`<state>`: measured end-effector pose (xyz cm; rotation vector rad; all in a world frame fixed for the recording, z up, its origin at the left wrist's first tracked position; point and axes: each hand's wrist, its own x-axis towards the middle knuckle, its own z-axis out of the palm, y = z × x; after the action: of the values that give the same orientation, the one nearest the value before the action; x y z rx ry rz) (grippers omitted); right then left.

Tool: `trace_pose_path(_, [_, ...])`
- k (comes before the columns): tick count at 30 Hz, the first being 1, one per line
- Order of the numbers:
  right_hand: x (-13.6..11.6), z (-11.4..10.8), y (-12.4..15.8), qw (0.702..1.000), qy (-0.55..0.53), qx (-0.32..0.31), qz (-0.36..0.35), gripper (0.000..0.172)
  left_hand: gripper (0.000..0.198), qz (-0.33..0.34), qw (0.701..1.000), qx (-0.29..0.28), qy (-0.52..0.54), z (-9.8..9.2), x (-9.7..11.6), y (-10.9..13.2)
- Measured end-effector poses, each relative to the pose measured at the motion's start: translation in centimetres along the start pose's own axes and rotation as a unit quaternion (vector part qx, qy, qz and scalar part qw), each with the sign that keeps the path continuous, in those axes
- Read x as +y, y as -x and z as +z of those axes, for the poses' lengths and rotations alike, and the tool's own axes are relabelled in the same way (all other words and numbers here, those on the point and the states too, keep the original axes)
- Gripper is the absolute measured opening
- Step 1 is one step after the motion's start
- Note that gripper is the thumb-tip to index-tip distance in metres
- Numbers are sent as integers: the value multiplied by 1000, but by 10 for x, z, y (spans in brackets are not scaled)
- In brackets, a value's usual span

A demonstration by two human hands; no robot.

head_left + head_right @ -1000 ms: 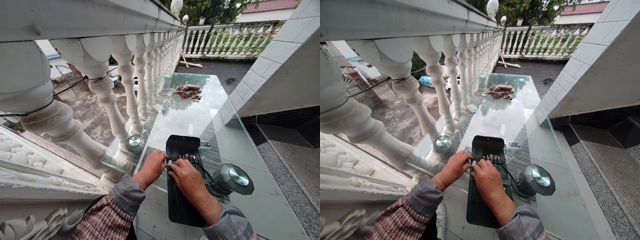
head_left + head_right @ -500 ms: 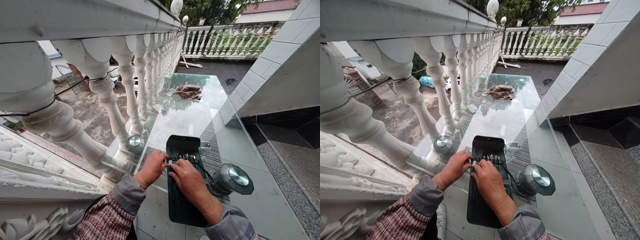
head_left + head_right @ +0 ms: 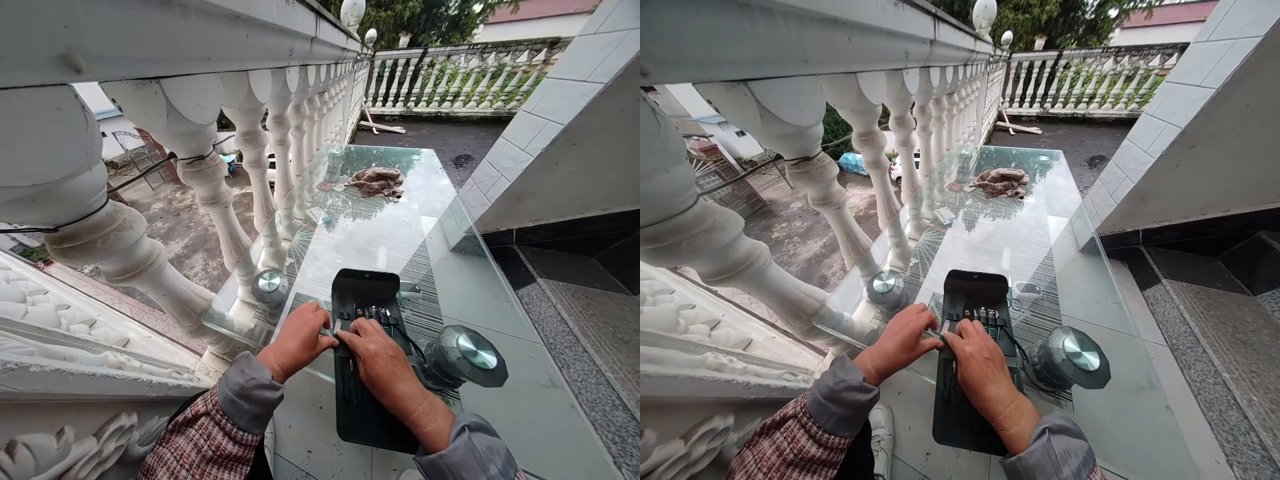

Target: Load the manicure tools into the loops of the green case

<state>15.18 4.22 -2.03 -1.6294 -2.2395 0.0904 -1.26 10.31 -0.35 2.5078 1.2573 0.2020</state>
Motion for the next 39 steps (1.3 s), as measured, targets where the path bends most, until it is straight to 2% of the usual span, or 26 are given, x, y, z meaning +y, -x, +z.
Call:
trace_pose_path(4, [0, 2, 0, 1000, -1, 15, -1, 23, 31, 4, 1000, -10, -26, 3, 4, 4])
trace_pose_path(10, [0, 2, 0, 1000, 11, 17, -5, 26, 15, -16, 999, -29, -36, 2, 13, 5])
trace_pose_path(16, [-1, 4, 1, 999, 27, 29, -13, 28, 8, -37, 997, -8, -63, 5, 16, 5])
trace_pose_path(22, [-1, 4, 3, 999, 20, 23, -14, 28, 9, -62, 998, -6, -29, 5, 15, 4])
trace_pose_path(26, [-1, 3, 4, 999, 9, 48, -23, 25, 7, -86, 996, -26, -12, -1, 15, 5])
trace_pose_path(29, [-3, 1, 4, 995, -19, 89, -31, 21, 10, -88, 996, -32, 11, -8, 14, 8])
trace_pose_path(32, [-7, -2, 5, 988, -62, 130, -62, 19, 10, -101, 991, -32, 82, -12, 12, 11])
trace_pose_path(34, [-12, -4, 6, 982, -83, 143, -90, 17, 11, -112, 976, -43, 179, -11, 10, 12])
trace_pose_path(37, [-18, -5, 8, 978, -93, 147, -114, 14, 10, -118, 931, -70, 338, -5, 6, 13])
trace_pose_path(39, [-20, -6, 10, 977, -99, 151, -114, 14, 9, -113, 903, -85, 405, 0, 5, 14])
